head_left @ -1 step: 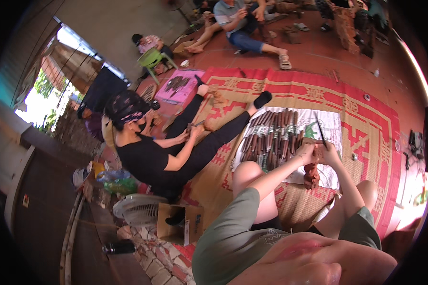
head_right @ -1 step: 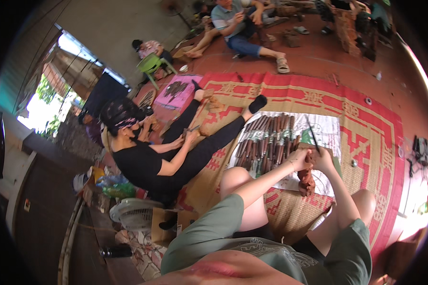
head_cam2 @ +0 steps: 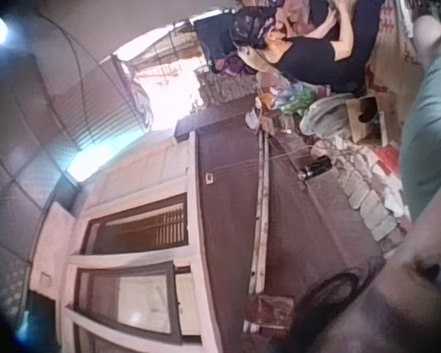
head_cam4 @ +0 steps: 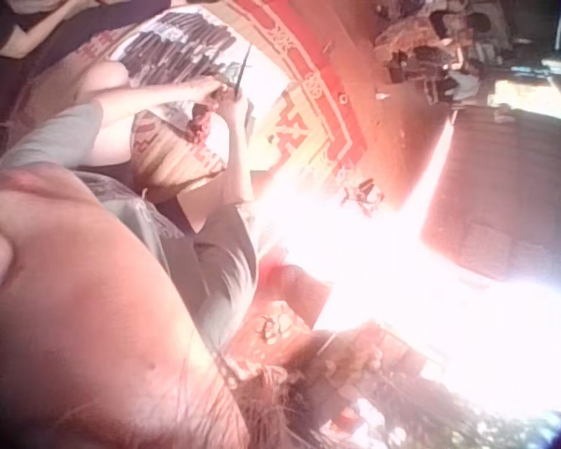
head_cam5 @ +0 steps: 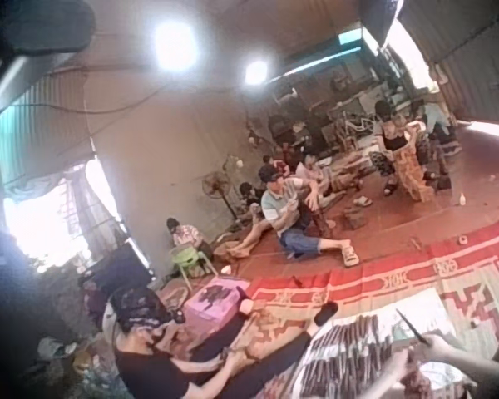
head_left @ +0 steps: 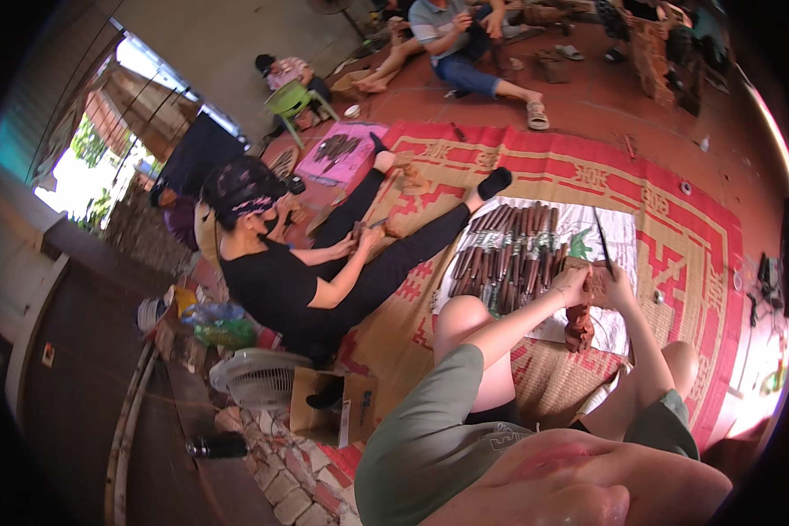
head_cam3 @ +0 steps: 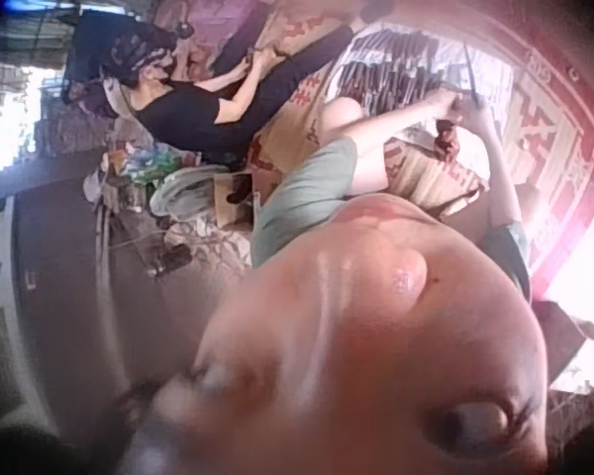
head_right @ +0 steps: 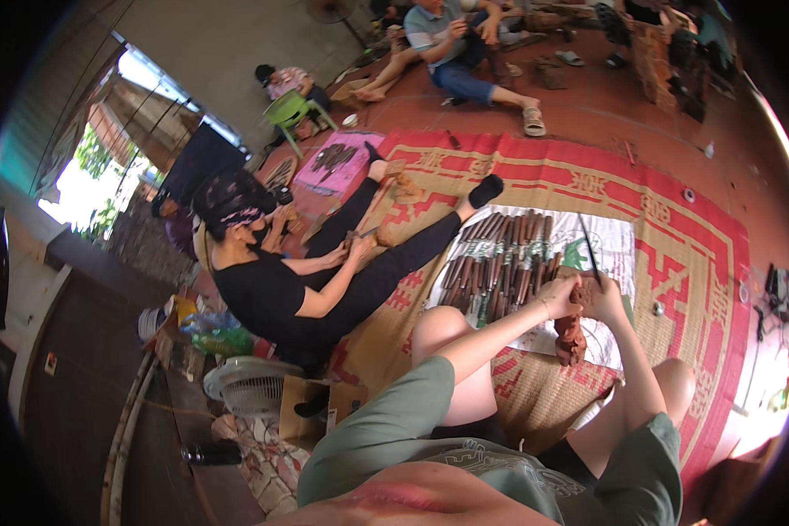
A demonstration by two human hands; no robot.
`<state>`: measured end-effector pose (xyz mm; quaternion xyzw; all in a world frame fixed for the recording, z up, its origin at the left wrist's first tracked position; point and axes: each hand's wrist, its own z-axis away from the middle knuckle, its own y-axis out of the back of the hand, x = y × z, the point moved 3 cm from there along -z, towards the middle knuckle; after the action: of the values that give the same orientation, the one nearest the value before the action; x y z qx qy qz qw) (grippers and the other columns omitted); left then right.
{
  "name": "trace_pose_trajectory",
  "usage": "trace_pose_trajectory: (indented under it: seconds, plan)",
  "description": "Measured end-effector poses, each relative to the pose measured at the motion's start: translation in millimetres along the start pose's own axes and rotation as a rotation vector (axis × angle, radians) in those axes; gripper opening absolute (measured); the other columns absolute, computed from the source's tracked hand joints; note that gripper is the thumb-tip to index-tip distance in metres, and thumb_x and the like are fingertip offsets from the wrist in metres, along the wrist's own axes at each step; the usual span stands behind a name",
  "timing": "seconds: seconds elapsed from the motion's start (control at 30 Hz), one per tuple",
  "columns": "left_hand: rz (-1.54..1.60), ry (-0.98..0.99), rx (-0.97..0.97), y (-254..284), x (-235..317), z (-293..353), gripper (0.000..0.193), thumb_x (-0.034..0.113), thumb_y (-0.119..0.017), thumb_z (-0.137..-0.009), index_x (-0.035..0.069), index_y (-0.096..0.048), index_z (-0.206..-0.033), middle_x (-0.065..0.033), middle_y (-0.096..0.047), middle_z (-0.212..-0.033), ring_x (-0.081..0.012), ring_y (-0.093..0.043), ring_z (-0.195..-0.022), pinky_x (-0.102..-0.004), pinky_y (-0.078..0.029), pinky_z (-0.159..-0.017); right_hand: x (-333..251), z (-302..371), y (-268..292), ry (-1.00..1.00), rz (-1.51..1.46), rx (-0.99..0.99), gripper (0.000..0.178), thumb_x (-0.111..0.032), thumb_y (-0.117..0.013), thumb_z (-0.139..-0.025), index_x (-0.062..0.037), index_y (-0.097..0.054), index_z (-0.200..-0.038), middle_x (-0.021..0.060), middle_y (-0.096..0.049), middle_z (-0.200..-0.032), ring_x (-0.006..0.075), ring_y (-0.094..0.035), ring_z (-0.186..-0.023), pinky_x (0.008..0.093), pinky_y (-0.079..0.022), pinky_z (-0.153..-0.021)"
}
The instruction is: The person sits on a mat and uses a carving knife to shape a reddish-brown wooden figurine. They hold the piece in their left hand and carefully carve details with the knife in their right hand, rotating the object as needed.
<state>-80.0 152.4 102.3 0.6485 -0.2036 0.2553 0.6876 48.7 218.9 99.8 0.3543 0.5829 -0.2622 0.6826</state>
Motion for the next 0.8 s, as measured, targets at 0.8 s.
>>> trace_pose_trajectory:
  seconds: [0.8]
  plan:
    - [0.499,-0.276,0.63,141.8,76.5,19.2,0.047,0.007,-0.07,-0.061,0.004,-0.039,-0.096,-0.0079,-0.055,-0.067,-0.0139,-0.056,-0.058,-0.025,-0.045,-0.055,-102.5,26.5,-0.4,0.32,0.237,-0.101,0.07,-0.032,-0.082,-0.051,-0.0013,-0.052,-0.106,0.0097,-0.054,-0.082,0.0188,-0.049,-0.073,0.0324,-0.042,-0.068]
